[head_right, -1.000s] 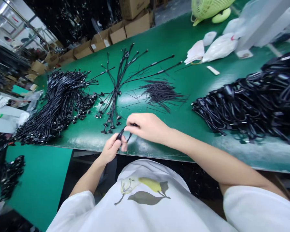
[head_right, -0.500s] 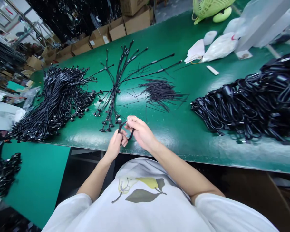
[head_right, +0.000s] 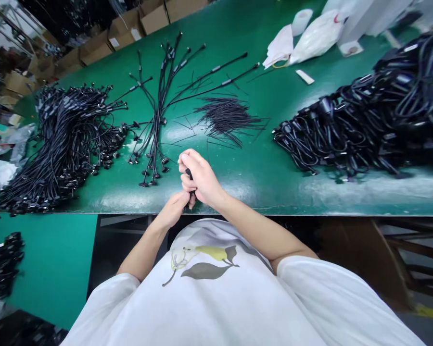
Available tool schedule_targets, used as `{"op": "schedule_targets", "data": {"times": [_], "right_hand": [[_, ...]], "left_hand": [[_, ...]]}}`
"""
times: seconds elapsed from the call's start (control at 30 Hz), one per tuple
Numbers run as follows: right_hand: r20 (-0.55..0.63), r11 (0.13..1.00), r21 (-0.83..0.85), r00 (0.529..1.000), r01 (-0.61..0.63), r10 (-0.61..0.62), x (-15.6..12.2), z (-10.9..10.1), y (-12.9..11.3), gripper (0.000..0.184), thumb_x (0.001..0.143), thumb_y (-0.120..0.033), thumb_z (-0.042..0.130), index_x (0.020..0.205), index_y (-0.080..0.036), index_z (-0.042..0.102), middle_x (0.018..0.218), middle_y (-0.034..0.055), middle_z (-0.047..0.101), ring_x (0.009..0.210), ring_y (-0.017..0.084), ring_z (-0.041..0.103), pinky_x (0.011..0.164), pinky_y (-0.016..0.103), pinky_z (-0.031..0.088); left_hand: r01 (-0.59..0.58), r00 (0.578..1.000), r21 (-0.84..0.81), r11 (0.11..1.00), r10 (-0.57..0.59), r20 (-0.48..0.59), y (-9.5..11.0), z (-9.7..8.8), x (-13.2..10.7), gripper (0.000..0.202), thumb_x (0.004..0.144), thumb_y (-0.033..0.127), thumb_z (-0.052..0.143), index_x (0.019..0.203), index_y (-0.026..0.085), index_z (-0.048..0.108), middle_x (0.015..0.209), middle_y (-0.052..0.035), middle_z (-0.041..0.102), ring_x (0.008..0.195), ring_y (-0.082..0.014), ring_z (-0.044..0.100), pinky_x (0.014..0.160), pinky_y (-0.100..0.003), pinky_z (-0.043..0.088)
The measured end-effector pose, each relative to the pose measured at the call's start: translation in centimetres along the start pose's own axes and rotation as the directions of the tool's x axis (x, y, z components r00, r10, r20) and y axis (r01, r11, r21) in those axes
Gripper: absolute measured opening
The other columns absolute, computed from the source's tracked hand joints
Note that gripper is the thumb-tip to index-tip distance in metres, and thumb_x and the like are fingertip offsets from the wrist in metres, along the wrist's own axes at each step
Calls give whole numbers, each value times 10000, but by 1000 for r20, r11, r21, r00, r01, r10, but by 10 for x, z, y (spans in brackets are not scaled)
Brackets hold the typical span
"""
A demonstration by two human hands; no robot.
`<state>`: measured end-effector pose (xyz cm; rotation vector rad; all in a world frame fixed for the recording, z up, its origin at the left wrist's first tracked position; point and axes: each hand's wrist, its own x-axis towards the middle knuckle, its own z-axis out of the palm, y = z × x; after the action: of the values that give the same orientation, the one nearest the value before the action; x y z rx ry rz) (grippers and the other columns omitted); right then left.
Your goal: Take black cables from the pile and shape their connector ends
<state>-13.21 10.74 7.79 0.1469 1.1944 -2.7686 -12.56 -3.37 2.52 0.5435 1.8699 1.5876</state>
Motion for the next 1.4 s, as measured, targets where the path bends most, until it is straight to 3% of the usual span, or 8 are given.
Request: {"op": "schedule_targets", "data": {"times": [0.13, 0.37, 0.63, 0.77, 0.87, 0.93, 1.23, 1.4], "right_hand": [[44, 1000, 9, 999, 3, -3, 5, 4, 0, 295, 855, -441, 569, 773, -198, 423, 586, -107, 272, 366, 10, 141, 320, 132, 133], [120, 999, -22, 992, -40, 42, 22, -14, -5, 409, 852, -560, 577, 796, -161, 506, 648, -73, 392, 392, 23, 352, 377, 175, 358], [260, 858, -423, 946, 293, -195, 14, -29, -9, 254, 932, -407, 552, 999, -162, 553, 701, -52, 482, 441, 36, 388, 450, 192, 358], [422, 328, -762, 812, 558, -403, 6, -41, -20, 281, 957, -412, 506, 1068, -162, 572, 995, 74, 583, 840, 159, 589, 744, 315, 471], [584, -228, -793, 811, 565, -23, -8, -54, -19, 271, 982, -342, 463, 1047, -116, 598, 990, 131, 612, 940, 228, 582, 814, 367, 431], [490, -378, -747, 838, 546, 242, -17, -63, -10, 286, 1006, -297, 391, 997, -101, 598, 901, 124, 623, 825, 211, 597, 717, 328, 420], [302, -375, -805, 862, 460, 407, -25, -83, 12, 297, 1006, -311, 389, 1046, -103, 598, 901, 119, 668, 781, 207, 637, 644, 278, 400], [268, -175, -937, 944, 301, 192, -11, -110, -31, 286, 1002, -351, 415, 1063, -177, 634, 1024, 80, 653, 931, 178, 618, 766, 254, 439]], "left_hand": [[-45, 998, -69, 997, 41, -57, 10, -3, 4, 499, 778, 652, 603, 725, 156, 623, 968, -93, 598, 1030, -233, 520, 952, -359, 388], [204, 979, -631, 749, -168, 117, 21, 9, -1, 408, 778, 535, 681, 861, 182, 496, 542, 93, 350, 422, -54, 334, 393, -166, 268], [128, 986, -455, 881, -161, -36, 12, 18, 0, 416, 802, 568, 621, 785, 175, 486, 543, 86, 352, 430, -63, 376, 454, -206, 338], [33, 979, 111, 993, -10, -203, 8, 1, -2, 349, 929, 511, 436, 835, 185, 517, 562, 52, 427, 503, -104, 443, 551, -244, 366], [-33, 979, 656, 754, 155, -129, 3, -13, -3, 297, 975, 400, 361, 914, 186, 558, 708, -19, 569, 669, -155, 541, 656, -278, 388], [-87, 989, 790, 607, 148, -5, -1, -18, -4, 310, 987, 365, 319, 924, 186, 564, 776, -49, 607, 734, -180, 574, 678, -289, 400], [-91, 995, 876, 474, 11, 98, -9, 2, 3, 308, 991, 281, 286, 938, 183, 573, 885, -89, 635, 828, -219, 596, 731, -325, 437], [112, 994, 484, 868, -105, -42, -26, 0, 8, 363, 973, 424, 330, 822, 181, 554, 635, -3, 539, 597, -154, 512, 613, -278, 377]]}}
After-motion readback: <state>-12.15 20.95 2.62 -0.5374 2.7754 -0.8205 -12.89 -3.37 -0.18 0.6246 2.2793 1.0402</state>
